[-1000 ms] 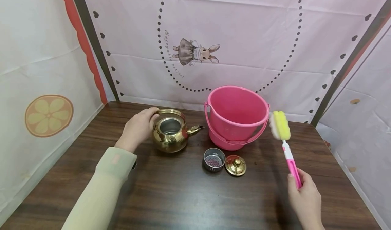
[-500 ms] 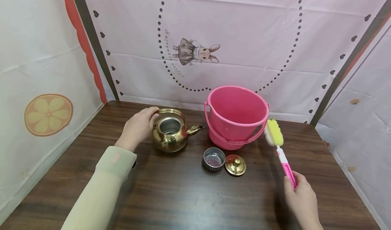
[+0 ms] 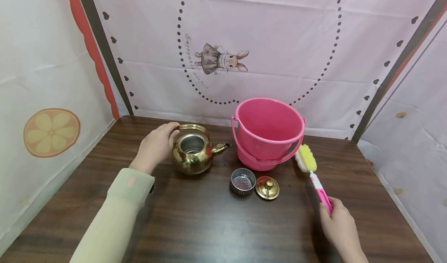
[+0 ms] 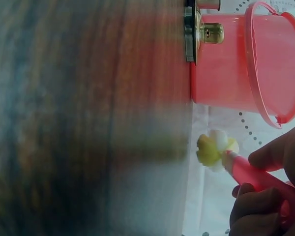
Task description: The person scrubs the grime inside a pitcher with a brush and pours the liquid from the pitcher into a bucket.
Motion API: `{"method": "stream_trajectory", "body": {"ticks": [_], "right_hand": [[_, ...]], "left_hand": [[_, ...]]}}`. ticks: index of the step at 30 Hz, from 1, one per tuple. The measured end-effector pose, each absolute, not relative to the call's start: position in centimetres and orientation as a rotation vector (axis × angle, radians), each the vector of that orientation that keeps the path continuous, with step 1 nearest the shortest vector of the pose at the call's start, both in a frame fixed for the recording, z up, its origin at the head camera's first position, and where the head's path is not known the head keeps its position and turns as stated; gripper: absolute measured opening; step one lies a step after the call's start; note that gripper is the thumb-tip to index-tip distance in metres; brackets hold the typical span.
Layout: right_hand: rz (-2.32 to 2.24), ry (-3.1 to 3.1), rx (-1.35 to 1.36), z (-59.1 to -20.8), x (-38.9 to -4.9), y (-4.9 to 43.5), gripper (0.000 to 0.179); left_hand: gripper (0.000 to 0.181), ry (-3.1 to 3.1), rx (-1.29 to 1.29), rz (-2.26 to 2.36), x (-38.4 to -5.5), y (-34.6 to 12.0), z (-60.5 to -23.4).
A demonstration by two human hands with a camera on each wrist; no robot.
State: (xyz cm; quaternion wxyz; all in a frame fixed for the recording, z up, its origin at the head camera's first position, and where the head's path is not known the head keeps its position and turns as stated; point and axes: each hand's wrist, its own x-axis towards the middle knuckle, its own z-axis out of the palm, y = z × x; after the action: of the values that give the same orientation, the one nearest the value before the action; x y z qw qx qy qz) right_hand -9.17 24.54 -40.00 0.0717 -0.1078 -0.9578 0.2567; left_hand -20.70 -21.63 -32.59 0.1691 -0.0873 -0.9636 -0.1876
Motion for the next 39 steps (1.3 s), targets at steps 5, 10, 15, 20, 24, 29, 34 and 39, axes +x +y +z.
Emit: {"method": "stream_trajectory", "body": {"ticks": [5,10,15,20,24,29,34,39], "right_hand": [[0.751,-2.939,-0.315,-39.91,-9.38,24.50,0.045],[0.733,-2.970,-0.350,-39.92,-9.36,24.44,0.045],[0.695,-3.064,-0.372,-39.77,-9.41,24.51,0.046],[0.656,-3.105,-0.306,-39.77,-9.55,24.49,0.044],[0.654,-3.154,-0.308,-39.84,-9.56,24.55,0.044],[0.708,-3.232,-0.387,-39.88,-9.68,24.55,0.047],[0.743,-3.264,-0.389,-40.19,-9.71,24.63,0.047],[0.725,-3.266,-0.361,-40.36,-9.67,24.77,0.046]], "left_hand": [[0.028,-2.733,-0.254,-0.535,-20.84,-21.69,-32.57],[0.029,-2.733,-0.254,-0.538,-20.84,-21.72,-32.67],[0.028,-2.722,-0.245,-0.538,-20.76,-21.70,-32.63],[0.027,-2.732,-0.243,-0.545,-20.69,-21.77,-32.60],[0.028,-2.737,-0.250,-0.543,-20.79,-21.84,-32.70],[0.028,-2.727,-0.254,-0.538,-20.87,-21.83,-32.73],[0.028,-2.722,-0.261,-0.536,-20.90,-21.90,-32.78],[0.028,-2.735,-0.255,-0.541,-20.83,-21.90,-32.77]]}}
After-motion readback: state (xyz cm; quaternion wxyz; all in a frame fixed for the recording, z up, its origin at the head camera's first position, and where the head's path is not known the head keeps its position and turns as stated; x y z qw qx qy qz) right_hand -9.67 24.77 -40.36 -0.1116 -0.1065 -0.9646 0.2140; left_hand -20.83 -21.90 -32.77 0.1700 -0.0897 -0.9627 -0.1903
